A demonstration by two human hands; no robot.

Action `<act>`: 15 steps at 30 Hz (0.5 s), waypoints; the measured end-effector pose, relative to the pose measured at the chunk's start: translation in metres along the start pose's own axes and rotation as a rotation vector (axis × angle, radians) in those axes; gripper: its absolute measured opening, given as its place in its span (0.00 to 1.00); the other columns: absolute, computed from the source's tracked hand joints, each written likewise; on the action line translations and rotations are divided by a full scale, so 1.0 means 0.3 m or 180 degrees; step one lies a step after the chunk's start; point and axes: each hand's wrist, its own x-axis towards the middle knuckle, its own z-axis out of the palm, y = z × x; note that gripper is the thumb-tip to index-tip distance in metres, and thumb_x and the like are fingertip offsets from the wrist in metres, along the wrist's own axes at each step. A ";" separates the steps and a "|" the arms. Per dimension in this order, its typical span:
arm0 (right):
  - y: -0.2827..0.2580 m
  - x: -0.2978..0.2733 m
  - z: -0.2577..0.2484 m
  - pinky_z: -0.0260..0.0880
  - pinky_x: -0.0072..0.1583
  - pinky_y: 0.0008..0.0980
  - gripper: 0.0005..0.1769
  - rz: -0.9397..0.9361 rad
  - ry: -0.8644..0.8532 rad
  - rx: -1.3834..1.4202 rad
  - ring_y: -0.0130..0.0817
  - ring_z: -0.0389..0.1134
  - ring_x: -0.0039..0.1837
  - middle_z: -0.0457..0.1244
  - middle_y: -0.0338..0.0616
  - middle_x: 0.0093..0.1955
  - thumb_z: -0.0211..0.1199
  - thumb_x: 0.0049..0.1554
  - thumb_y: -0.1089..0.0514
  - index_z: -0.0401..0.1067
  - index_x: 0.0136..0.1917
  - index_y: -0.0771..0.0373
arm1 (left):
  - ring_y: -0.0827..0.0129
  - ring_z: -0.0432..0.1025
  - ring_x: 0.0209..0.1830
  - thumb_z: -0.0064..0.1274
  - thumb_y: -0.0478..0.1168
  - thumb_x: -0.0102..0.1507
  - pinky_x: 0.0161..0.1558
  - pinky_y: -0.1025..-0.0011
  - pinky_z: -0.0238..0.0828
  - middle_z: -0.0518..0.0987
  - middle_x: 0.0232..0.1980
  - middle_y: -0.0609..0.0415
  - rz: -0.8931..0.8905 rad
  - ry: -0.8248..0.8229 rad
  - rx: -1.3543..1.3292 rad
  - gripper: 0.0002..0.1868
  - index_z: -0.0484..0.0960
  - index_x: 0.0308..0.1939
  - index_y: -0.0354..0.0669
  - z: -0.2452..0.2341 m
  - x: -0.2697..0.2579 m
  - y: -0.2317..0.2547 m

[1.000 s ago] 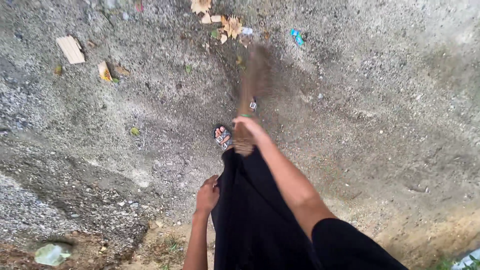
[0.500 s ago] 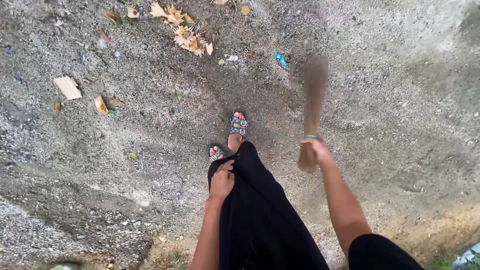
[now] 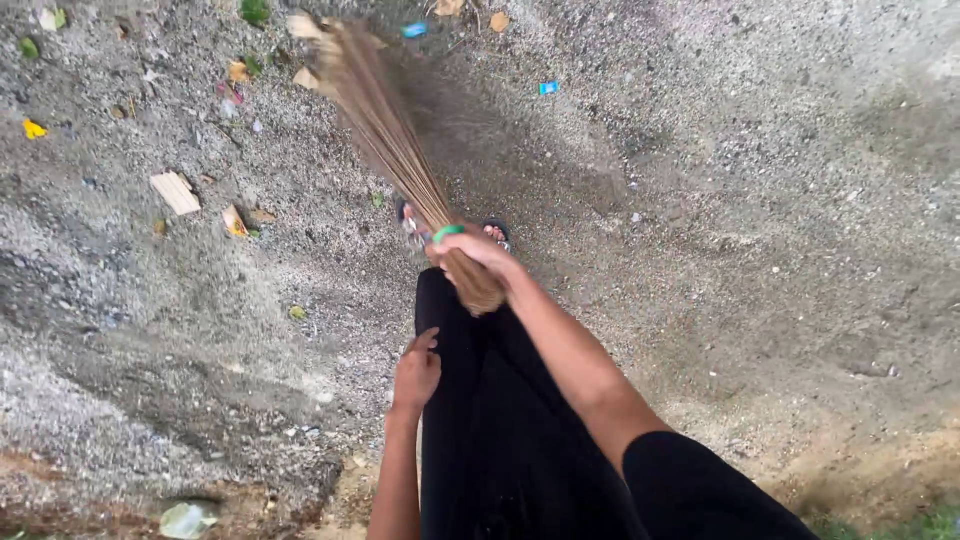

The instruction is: Sweeping dirt and debris on an outdoor ground surface using a stick broom.

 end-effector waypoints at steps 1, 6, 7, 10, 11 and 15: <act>-0.072 -0.093 0.002 0.72 0.35 0.35 0.32 0.0182 0.0077 -0.0073 0.32 0.69 0.34 0.66 0.42 0.38 0.66 0.49 0.60 0.62 0.67 0.58 | 0.48 0.79 0.47 0.47 0.30 0.58 0.50 0.56 0.76 0.82 0.53 0.45 0.0133 -0.0060 -0.0047 0.29 0.76 0.63 0.50 0.000 0.021 0.006; -0.182 -0.352 -0.294 0.75 0.40 0.35 0.53 0.0274 0.1231 -0.0411 0.34 0.71 0.40 0.69 0.45 0.45 0.71 0.47 0.63 0.46 0.79 0.56 | 0.47 0.78 0.48 0.48 0.31 0.58 0.50 0.56 0.77 0.82 0.51 0.46 0.0703 -0.0122 -0.0110 0.28 0.76 0.63 0.49 -0.039 0.186 0.129; -0.152 -0.366 -0.422 0.74 0.39 0.39 0.33 0.0273 0.1479 -0.0109 0.37 0.69 0.38 0.66 0.44 0.41 0.69 0.49 0.61 0.58 0.65 0.58 | 0.48 0.78 0.48 0.48 0.31 0.58 0.51 0.55 0.76 0.82 0.51 0.46 0.0644 -0.0238 -0.0041 0.27 0.77 0.62 0.50 -0.055 0.220 0.158; -0.101 -0.312 -0.729 0.73 0.43 0.41 0.15 0.0391 0.1996 -0.0003 0.40 0.68 0.38 0.65 0.45 0.38 0.66 0.51 0.55 0.71 0.51 0.60 | 0.48 0.78 0.48 0.48 0.31 0.59 0.51 0.55 0.76 0.83 0.52 0.48 0.0655 -0.0265 -0.0056 0.26 0.78 0.61 0.51 -0.158 0.324 0.254; -0.062 -0.307 -0.813 0.74 0.46 0.41 0.17 0.0511 0.2295 -0.0184 0.39 0.69 0.40 0.66 0.46 0.40 0.65 0.51 0.51 0.71 0.51 0.60 | 0.48 0.78 0.48 0.48 0.32 0.61 0.50 0.56 0.77 0.83 0.51 0.48 0.0735 -0.0212 -0.0128 0.25 0.78 0.62 0.51 -0.195 0.330 0.277; -0.042 -0.003 -0.707 0.71 0.48 0.46 0.23 0.0895 0.2253 -0.0106 0.41 0.68 0.42 0.67 0.46 0.43 0.66 0.50 0.44 0.72 0.52 0.61 | 0.49 0.79 0.47 0.47 0.30 0.58 0.49 0.57 0.77 0.83 0.50 0.49 0.0649 -0.0247 -0.0243 0.27 0.78 0.60 0.51 -0.354 0.389 0.243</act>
